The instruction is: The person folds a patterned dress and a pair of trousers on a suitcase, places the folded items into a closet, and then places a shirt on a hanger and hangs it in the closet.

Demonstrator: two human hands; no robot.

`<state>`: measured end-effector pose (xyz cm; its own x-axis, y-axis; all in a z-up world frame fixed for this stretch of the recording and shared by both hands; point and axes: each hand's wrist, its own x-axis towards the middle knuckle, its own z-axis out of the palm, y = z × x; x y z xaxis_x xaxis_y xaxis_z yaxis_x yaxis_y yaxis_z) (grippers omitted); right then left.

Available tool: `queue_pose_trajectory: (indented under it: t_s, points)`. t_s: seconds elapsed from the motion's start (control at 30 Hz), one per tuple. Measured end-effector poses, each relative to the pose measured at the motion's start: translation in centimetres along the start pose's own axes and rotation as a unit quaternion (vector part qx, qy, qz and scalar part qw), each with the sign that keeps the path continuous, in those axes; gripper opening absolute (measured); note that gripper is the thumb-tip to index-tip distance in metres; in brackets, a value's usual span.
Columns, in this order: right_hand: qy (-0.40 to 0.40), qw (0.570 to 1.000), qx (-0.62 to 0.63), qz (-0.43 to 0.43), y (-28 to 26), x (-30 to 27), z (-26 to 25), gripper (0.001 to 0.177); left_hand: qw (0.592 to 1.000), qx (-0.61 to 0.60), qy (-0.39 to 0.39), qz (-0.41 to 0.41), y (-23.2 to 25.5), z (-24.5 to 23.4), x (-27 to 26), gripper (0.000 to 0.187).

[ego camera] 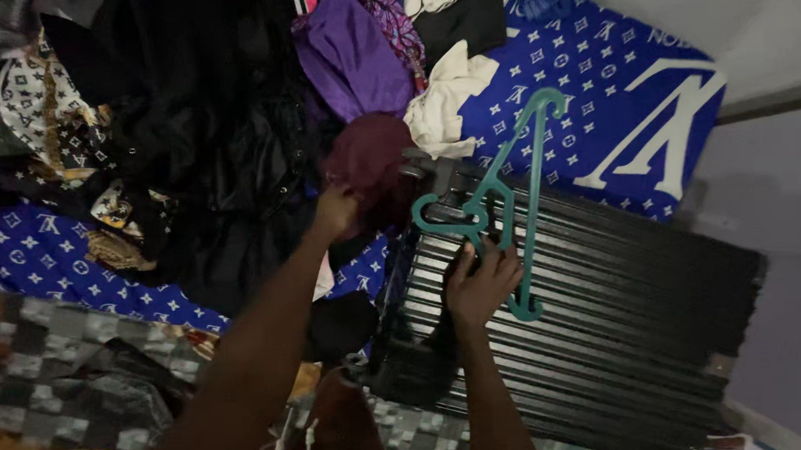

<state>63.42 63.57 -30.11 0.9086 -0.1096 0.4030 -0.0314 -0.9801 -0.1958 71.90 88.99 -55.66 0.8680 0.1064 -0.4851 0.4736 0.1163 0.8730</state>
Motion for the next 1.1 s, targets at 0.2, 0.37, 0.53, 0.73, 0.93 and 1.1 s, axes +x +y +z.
queue_pose_trajectory:
  t_s: [0.2, 0.37, 0.53, 0.73, 0.93, 1.1]
  points:
    - [0.016, 1.000, 0.004, -0.024, -0.4, 0.7, -0.9, 0.033, 0.961, -0.269, 0.057, -0.008, 10.7, -2.2, -11.2, 0.021]
    - [0.033, 0.999, 0.008, 0.008, -1.8, 1.7, -1.3, 0.034, 0.869, -0.483, 0.037, -0.100, 19.6, -8.3, -24.1, 0.026]
    - [-0.050, 0.981, 0.169, -0.079, -7.6, 0.6, -2.5, 0.032, 0.867, -0.485, 0.025, -0.113, 20.7, -15.2, -30.9, 0.018]
    - [-0.079, 0.949, 0.299, -0.066, -19.0, 1.1, -1.5, 0.040, 0.847, -0.521, -0.036, -0.101, 22.6, -17.9, -37.5, 0.020]
    - [-0.032, 0.958, 0.248, -0.142, -23.5, 3.7, -2.2, 0.056, 0.820, -0.564, -0.074, -0.064, 21.8, -17.6, -44.2, 0.018]
    - [-0.469, 0.766, 0.372, 0.234, -24.0, -9.9, -2.9, 0.062, 0.899, -0.372, -0.194, 0.121, 13.5, -16.0, -48.0, 0.014]
